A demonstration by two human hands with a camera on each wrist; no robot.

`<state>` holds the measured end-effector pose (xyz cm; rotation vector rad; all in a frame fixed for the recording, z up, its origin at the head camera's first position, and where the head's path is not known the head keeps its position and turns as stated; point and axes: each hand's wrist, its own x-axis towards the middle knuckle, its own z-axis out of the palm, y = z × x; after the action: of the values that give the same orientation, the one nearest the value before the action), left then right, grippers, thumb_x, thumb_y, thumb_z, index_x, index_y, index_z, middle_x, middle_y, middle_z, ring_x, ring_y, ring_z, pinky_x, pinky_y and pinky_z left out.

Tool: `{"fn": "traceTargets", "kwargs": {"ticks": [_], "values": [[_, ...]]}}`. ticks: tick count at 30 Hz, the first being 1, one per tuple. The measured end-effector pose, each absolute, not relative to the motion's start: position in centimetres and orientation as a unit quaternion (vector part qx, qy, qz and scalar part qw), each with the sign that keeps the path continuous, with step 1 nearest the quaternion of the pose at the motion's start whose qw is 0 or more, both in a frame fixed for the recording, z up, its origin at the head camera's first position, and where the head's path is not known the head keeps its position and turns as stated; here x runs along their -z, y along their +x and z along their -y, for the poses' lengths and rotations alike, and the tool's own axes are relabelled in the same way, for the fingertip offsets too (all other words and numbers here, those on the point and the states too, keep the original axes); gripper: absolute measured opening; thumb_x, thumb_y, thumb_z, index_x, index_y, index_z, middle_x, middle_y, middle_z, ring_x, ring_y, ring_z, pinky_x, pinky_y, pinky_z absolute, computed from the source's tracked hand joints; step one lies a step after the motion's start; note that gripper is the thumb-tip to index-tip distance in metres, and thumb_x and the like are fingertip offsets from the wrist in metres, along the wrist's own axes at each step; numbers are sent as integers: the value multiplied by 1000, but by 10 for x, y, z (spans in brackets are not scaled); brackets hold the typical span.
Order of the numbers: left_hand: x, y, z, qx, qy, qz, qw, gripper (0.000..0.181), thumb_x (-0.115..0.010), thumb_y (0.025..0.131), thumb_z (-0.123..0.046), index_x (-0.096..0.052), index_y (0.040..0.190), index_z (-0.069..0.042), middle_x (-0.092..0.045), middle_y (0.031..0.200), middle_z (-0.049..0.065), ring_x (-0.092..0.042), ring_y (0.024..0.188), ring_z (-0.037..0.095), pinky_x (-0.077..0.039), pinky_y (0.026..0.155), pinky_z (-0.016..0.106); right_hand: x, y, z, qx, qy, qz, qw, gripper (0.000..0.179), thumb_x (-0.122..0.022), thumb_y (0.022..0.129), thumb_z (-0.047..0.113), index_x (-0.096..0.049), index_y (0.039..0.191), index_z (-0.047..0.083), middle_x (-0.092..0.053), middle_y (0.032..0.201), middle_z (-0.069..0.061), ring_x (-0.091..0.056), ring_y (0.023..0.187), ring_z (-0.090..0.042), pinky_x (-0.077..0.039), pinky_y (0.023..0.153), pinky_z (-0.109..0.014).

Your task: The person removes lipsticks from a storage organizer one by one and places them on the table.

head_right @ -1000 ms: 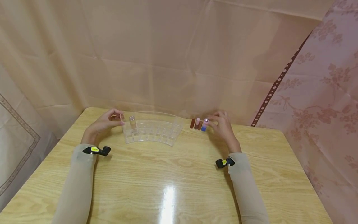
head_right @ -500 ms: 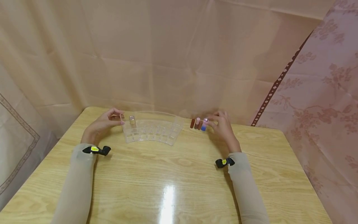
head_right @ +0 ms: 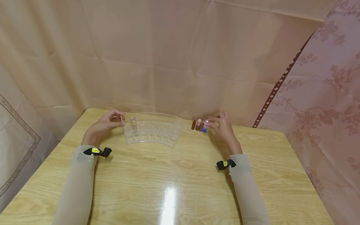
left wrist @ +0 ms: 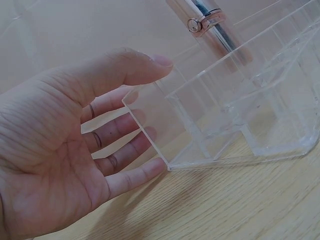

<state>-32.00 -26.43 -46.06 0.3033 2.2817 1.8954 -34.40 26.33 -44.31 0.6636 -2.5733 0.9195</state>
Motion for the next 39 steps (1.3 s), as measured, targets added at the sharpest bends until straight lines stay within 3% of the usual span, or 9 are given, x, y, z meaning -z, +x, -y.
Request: {"fn": "traceTargets", "kwargs": {"ticks": [5, 12, 19, 30, 39], "values": [[461, -320, 265, -626, 100, -768, 85, 49, -73, 91, -2, -45, 130, 5, -54, 117, 2, -57, 106, 12, -50, 88, 20, 444, -344, -264, -323, 231, 903, 163, 22, -81, 84, 7, -77, 104, -1, -60, 103, -23, -43, 106, -37, -30, 88, -42], [462, -321, 265, -627, 102, -768, 82, 48, -72, 92, -1, -44, 130, 7, -54, 121, 7, -58, 106, 11, -50, 88, 21, 445, -344, -263, -316, 226, 906, 169, 24, -81, 84, 8, -76, 106, -1, -60, 104, -22, -43, 107, -38, -31, 89, -44], [462, -318, 264, -643, 88, -756, 90, 52, -73, 91, -2, -43, 132, 6, -53, 120, 3, -57, 107, 11, -49, 90, 21, 444, -342, -262, -297, 229, 910, 178, 25, -81, 85, 10, -77, 108, 1, -61, 104, -21, -44, 106, -38, -30, 91, -48], [460, -319, 264, -640, 90, -758, 89, 51, -73, 91, -1, -43, 132, 6, -53, 119, 1, -57, 108, 12, -48, 90, 22, 444, -340, -264, -289, 228, 911, 183, 27, -80, 87, 13, -76, 111, 1, -60, 104, -22, -43, 103, -35, -29, 86, -43], [461, -319, 263, -648, 87, -751, 90, 54, -74, 90, -1, -42, 134, 7, -52, 121, 4, -59, 107, 12, -49, 89, 21, 446, -341, -264, -282, 238, 909, 192, 26, -82, 86, 15, -77, 107, 1, -60, 103, -23, -42, 102, -36, -28, 89, -50]]}}
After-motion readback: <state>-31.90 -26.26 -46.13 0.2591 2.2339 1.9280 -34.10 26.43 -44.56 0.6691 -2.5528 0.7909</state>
